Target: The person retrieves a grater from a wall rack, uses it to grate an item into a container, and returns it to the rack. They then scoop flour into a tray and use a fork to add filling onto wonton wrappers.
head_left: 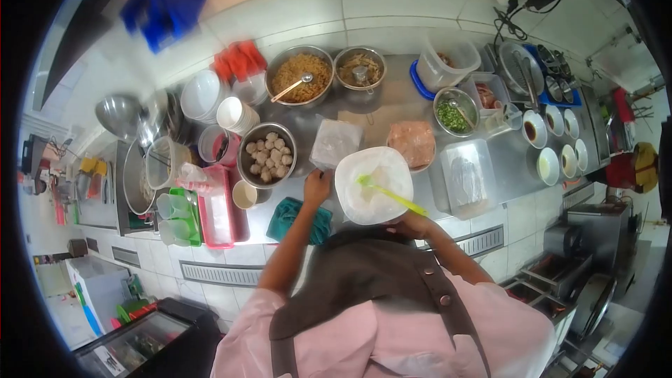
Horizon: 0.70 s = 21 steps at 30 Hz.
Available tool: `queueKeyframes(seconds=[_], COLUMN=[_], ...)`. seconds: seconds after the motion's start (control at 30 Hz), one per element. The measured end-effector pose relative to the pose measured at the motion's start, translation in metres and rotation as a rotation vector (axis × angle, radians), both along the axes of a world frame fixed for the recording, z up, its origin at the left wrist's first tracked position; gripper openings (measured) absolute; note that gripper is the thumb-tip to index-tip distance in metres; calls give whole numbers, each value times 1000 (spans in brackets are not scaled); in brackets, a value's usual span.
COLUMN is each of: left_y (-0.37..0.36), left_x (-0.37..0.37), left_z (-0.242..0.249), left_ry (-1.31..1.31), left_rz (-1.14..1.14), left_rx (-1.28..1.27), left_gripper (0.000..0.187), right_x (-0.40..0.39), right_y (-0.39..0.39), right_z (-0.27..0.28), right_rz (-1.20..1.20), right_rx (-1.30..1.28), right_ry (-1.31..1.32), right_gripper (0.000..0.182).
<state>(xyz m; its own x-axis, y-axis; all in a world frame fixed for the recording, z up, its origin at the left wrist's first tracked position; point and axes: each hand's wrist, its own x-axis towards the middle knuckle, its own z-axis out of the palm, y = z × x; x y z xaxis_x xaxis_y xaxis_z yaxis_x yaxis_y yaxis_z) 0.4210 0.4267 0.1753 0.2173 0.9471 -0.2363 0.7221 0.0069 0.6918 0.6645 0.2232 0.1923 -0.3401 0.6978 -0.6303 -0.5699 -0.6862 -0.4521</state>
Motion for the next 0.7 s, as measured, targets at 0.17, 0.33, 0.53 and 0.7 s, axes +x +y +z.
queueKeyframes(seconds=[0.17, 0.33, 0.53, 0.7], left_y=[-15, -24, -14, -24], left_x=[-15, -8, -2, -25], left_z=[9, 75, 121, 136], left_ry=[-326, -522, -745, -590], left_rz=[71, 200, 206, 291], left_rx=[-19, -37, 16, 129], left_gripper=[28, 19, 14, 19], right_x=[-11, -16, -37, -34], right_y=[1, 5, 37, 35], right_z=[-12, -13, 9, 11], right_rz=[-164, -289, -249, 390], right_rx=[-19, 51, 274, 637], right_ry=[96, 208, -39, -837], right_gripper=[50, 57, 89, 85])
